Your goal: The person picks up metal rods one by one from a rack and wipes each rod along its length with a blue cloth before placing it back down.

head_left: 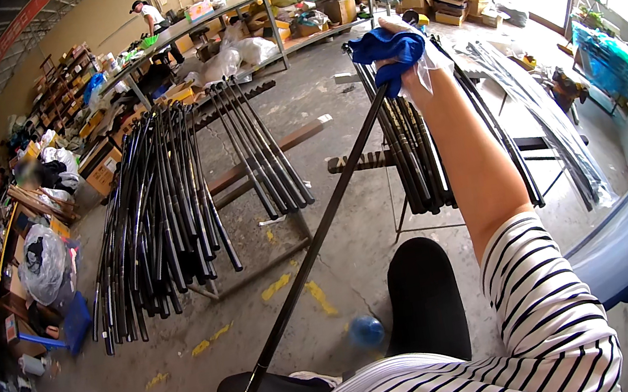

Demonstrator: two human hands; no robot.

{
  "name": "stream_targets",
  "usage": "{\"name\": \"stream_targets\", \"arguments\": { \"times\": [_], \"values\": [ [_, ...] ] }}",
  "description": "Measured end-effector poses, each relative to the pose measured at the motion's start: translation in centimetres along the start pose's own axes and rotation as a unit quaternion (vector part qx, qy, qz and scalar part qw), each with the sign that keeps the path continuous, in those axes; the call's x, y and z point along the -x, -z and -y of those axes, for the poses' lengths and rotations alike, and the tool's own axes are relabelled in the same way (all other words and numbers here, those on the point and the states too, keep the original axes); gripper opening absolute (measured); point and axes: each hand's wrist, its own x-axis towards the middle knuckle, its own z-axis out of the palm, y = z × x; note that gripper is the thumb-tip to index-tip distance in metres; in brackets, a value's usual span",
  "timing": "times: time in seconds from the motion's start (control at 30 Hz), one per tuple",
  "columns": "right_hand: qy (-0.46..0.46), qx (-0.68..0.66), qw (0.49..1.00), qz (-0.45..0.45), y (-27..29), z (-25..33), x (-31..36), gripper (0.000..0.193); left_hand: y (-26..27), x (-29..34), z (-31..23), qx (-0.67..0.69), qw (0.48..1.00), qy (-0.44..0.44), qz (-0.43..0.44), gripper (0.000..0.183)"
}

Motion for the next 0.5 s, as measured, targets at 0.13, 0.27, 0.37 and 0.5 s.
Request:
{"name": "stream_targets", "arguments": {
  "times": [0.13, 0.27, 0.37, 0.5],
  "values": [
    [0.015, -0.081, 0.992, 0.092, -0.5, -1.9, -0.5, 0.009, -0.8, -0.2, 3.5, 0.047, 0.995, 0.044, 0.071, 0.035],
    [-0.066, -0.156, 0.945, 0.278, 0.7, -0.5, -1.3, 0.010, -1.7, 0.9, 4.0, 0.044, 0.988, 0.045, 0.144, 0.037],
    [-0.045, -0.143, 0.942, 0.299, -0.5, 0.7, 0.1, 0.014, -3.0, 2.2, 4.7, 0.077, 0.992, -0.006, 0.104, 0.040],
    [0.107, 0.020, 0.971, 0.212, -4.8, -4.4, 4.9, 0.016, -3.0, -0.9, -2.8, 0.147, 0.977, -0.043, 0.149, 0.043]
  ]
}}
